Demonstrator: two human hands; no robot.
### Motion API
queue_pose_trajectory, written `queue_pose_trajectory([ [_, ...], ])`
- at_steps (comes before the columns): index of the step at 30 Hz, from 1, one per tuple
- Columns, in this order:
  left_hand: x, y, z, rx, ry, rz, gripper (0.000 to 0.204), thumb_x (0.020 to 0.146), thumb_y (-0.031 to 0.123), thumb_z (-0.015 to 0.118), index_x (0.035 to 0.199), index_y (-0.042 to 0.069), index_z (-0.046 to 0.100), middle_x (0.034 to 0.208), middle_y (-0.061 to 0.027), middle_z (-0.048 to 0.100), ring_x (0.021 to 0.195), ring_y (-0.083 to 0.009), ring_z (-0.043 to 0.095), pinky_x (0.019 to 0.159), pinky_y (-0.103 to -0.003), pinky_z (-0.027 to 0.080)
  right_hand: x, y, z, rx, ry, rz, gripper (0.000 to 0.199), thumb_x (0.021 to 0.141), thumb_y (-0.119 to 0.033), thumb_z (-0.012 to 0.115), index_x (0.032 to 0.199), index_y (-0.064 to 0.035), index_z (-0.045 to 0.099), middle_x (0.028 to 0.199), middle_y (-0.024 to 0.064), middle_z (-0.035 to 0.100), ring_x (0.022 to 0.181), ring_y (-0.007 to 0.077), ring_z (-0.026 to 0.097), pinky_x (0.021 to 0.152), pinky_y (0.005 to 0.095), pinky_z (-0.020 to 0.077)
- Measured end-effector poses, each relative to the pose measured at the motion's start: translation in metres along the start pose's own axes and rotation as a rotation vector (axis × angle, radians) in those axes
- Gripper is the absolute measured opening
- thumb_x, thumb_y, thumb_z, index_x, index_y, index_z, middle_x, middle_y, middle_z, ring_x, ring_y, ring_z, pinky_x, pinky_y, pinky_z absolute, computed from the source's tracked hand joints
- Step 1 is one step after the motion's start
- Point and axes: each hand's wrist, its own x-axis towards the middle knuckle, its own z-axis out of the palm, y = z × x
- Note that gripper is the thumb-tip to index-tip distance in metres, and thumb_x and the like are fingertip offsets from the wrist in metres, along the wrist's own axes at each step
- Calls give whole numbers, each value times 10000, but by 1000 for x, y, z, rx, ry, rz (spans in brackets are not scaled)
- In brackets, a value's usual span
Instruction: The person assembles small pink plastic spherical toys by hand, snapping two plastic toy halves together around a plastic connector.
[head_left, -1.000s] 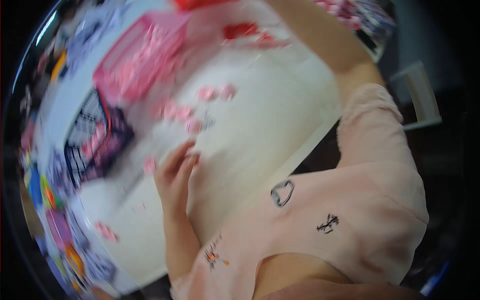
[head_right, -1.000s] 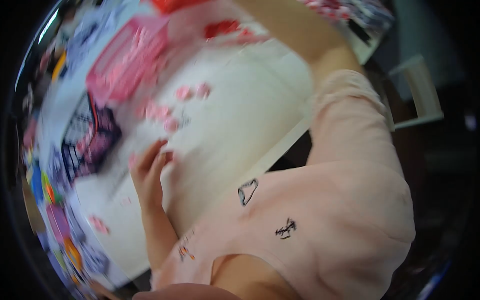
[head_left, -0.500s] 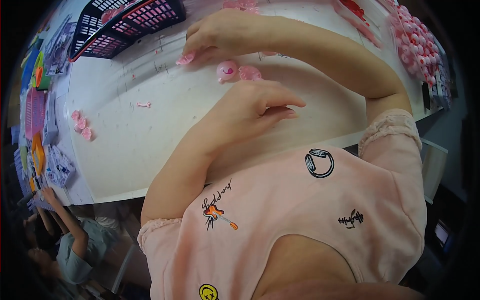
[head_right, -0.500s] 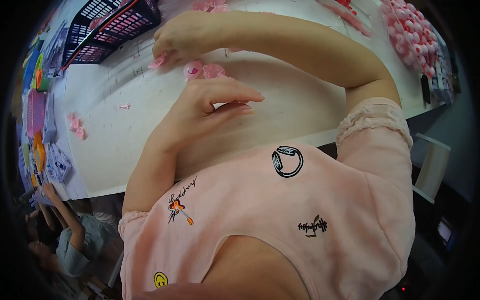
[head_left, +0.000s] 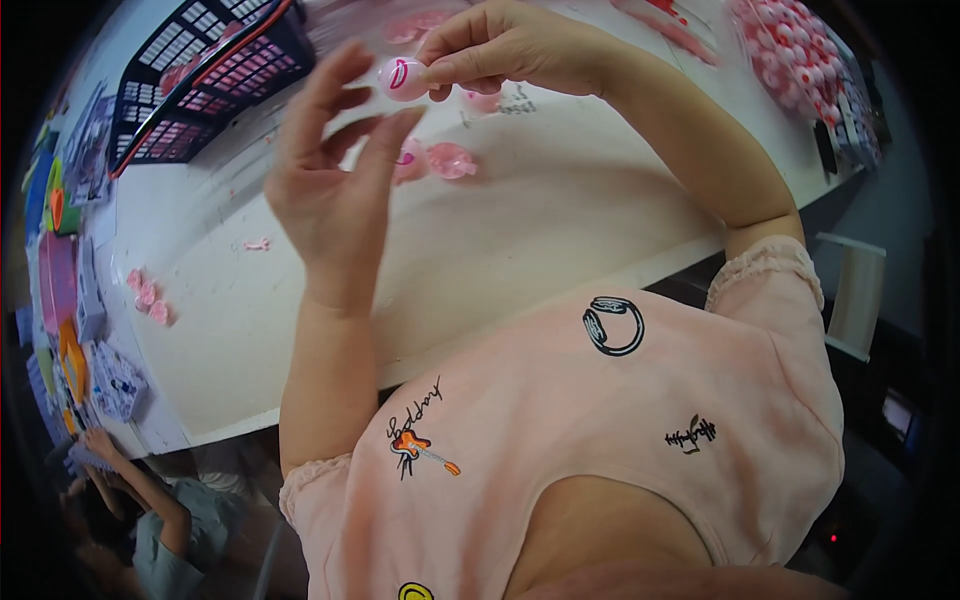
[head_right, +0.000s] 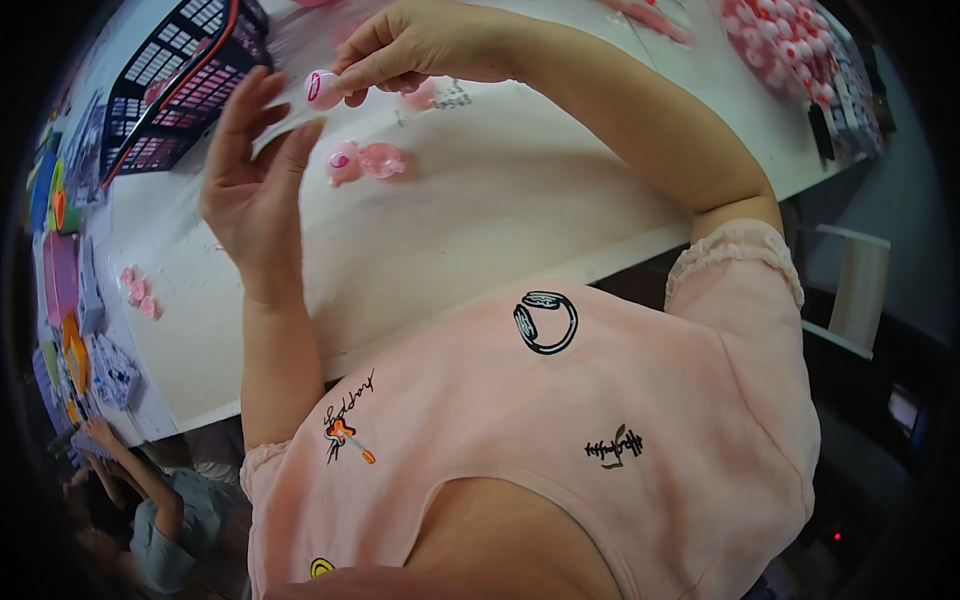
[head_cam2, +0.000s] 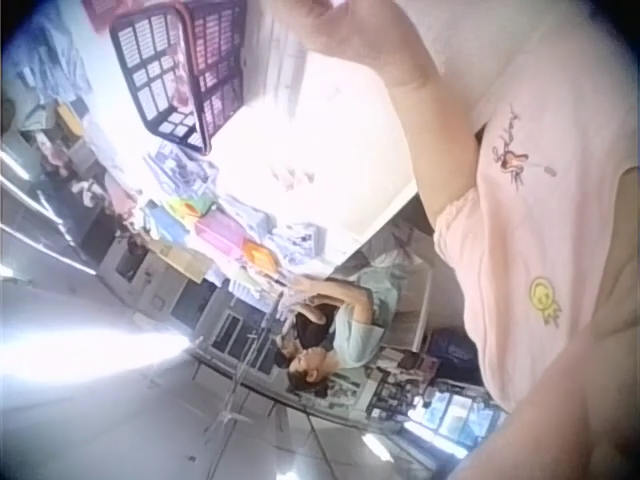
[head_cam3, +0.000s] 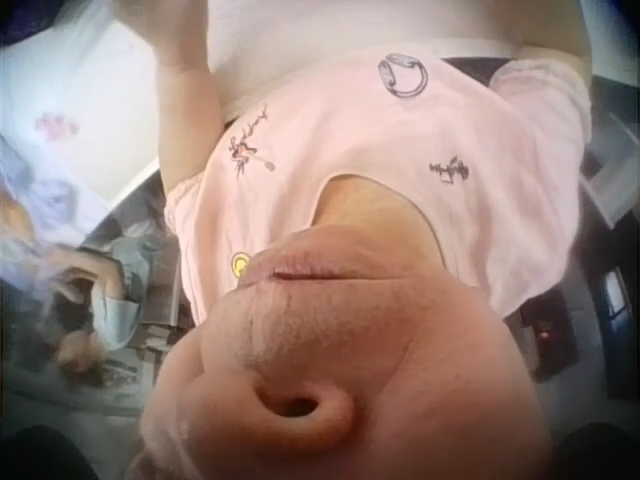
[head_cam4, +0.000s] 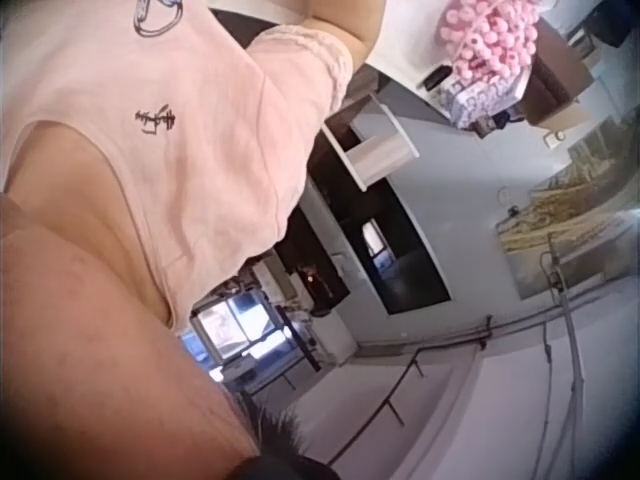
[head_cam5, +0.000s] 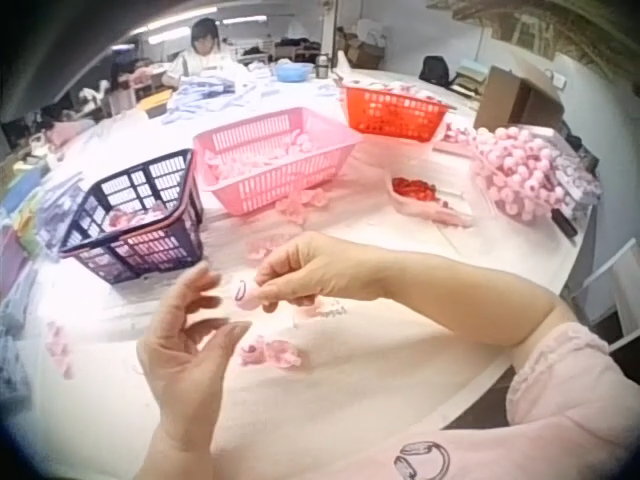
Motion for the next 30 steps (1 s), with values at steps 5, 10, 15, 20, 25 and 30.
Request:
queue_pose_trajectory([
  [5,-3,-2,1,-124,-70,-342,456,732,56,690,1141,-42,514,1031,-101,586,861,-137,581,719,-240,496,-17,20,11,18,127,-160,151,814,-179,623,883,-48,648,717,7,608,621,70,532,534,198,396],
  [10,-4,-4,8,-248,-139,-616,399,812,132,626,1149,-48,510,948,-106,613,809,-163,623,711,-250,513,-23,39,27,-953,464,-790,190,784,-96,627,967,-47,616,814,60,618,754,144,598,652,243,468],
  [15,-2,-9,0,-398,-64,-442,344,855,113,566,1151,-49,498,1008,-118,601,882,-190,613,789,-266,507,-24,31,13,-527,528,-617,128,781,-186,609,854,-80,609,757,82,598,743,241,586,657,343,467],
  [20,7,-15,-8,-419,-29,-434,330,865,102,547,1154,-46,490,1040,-125,585,923,-205,599,823,-269,499,-45,14,-6,-866,484,-319,181,785,-181,607,852,-13,614,757,149,614,702,267,597,635,337,462],
  [25,6,-15,-10,-320,-41,-447,350,866,97,545,1170,-55,465,1044,-124,570,902,-204,604,807,-272,505,-43,18,8,-996,369,-155,283,751,-278,614,811,-4,575,806,181,570,787,352,566,709,414,443],
  [30,10,-21,-17,-343,1,-418,320,869,89,537,1143,-66,477,1012,-134,579,869,-199,612,791,-271,512,-46,11,29,-1116,473,-262,249,758,-250,619,813,-11,574,773,149,568,741,323,567,676,390,447],
])
